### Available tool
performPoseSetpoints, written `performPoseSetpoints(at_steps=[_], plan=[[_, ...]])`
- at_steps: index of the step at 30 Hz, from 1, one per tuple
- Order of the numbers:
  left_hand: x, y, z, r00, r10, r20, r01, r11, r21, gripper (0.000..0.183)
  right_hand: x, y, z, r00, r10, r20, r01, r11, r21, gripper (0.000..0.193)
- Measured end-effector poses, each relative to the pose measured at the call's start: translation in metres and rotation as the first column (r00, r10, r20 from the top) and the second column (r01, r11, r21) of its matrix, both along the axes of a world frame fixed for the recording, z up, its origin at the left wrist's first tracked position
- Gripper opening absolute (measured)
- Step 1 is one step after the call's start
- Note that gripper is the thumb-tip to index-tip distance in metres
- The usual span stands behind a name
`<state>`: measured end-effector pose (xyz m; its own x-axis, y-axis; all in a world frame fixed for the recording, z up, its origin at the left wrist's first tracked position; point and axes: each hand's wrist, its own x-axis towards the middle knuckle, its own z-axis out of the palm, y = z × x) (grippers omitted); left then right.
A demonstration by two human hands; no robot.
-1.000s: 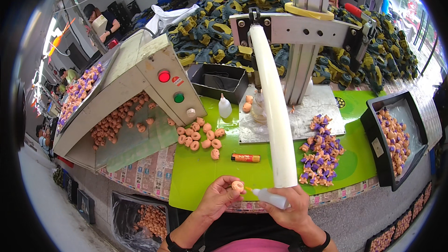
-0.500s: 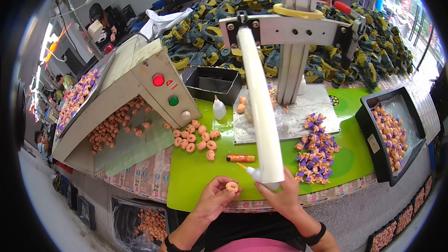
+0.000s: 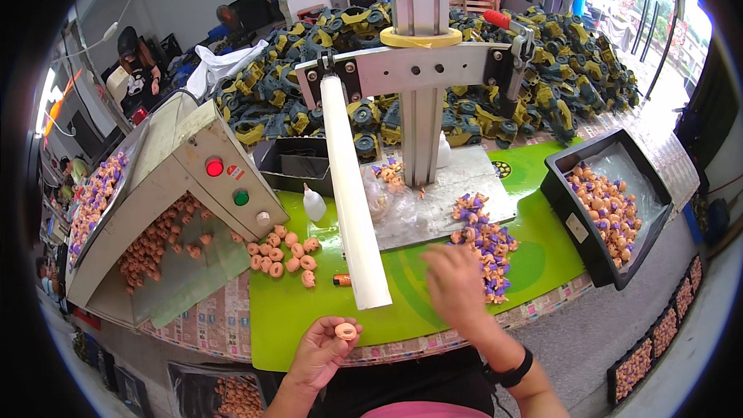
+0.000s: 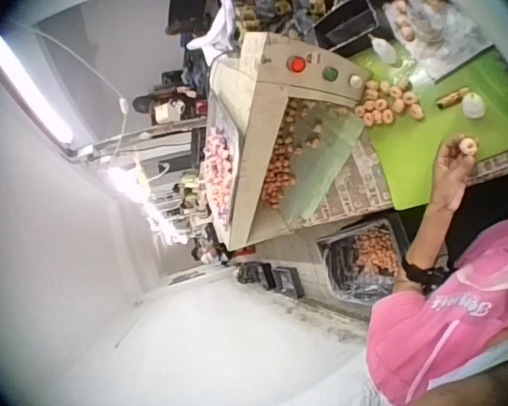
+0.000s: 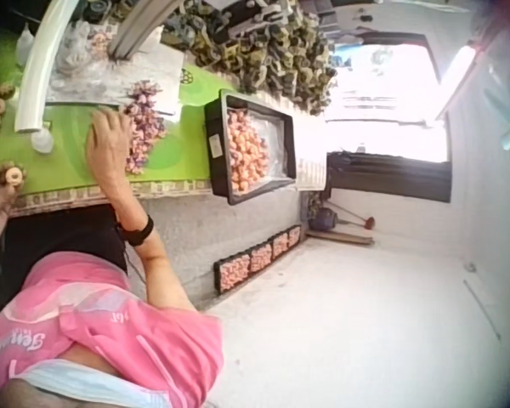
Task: Applying glue to small toy components and using a manual pressing machine to assemble them.
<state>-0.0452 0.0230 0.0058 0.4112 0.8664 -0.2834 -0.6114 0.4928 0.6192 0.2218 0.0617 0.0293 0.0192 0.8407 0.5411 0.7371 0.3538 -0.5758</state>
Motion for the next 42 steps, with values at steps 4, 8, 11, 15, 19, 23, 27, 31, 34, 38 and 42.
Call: performPoseSetpoints(at_steps=[4,8,11,15,19,23,27,31,34,38,42], plan=[[0.005,-0.001,0.0,0.999,-0.051,0.02,0.051,0.999,-0.006,0.032,0.027,0.025,0.006,0.875,-0.235,0.424,0.323,0.935,-0.148,0.013],[0.012,-0.002,0.003,0.994,-0.104,0.037,0.105,0.994,-0.009,0.031,0.029,0.043,0.003,0.784,-0.179,0.595,0.41,0.869,-0.278,0.008],[0.015,-0.005,0.002,0.993,-0.108,0.044,0.108,0.994,-0.007,0.031,0.025,0.049,-0.006,0.725,-0.089,0.683,0.429,0.834,-0.346,0.008],[0.012,-0.01,-0.003,0.996,-0.086,0.027,0.086,0.996,-0.026,0.032,0.015,0.048,0.001,0.719,0.012,0.695,0.377,0.833,-0.405,0.009],[0.014,-0.011,-0.007,0.996,-0.084,0.044,0.085,0.996,-0.022,0.032,0.017,0.043,0.0,0.75,0.031,0.661,0.301,0.874,-0.382,0.01],[0.017,-0.013,-0.006,0.995,-0.096,0.028,0.096,0.995,-0.017,0.031,0.022,0.042,0.004,0.829,0.076,0.554,0.187,0.896,-0.402,0.012],[0.023,-0.011,-0.003,0.995,-0.101,0.005,0.101,0.993,-0.058,0.03,0.024,0.022,0.024,0.985,0.153,-0.08,-0.171,0.929,-0.328,0.019],[0.027,-0.01,-0.003,0.991,-0.131,0.02,0.132,0.989,-0.064,0.031,-0.005,-0.018,0.032,0.891,0.255,-0.374,-0.396,0.841,-0.368,0.015],[0.032,-0.01,-0.004,0.989,-0.151,0.009,0.151,0.986,-0.064,0.032,-0.031,-0.047,0.031,0.785,0.077,-0.614,-0.412,0.805,-0.427,0.013],[0.037,-0.01,-0.002,0.987,-0.162,-0.01,0.161,0.984,-0.071,0.032,-0.044,-0.058,0.02,0.798,0.125,-0.59,-0.349,0.894,-0.282,0.014],[0.038,-0.012,-0.005,0.988,-0.155,0.015,0.155,0.985,-0.07,0.033,-0.045,-0.06,0.007,0.712,0.121,-0.692,-0.356,0.911,-0.207,0.015]])
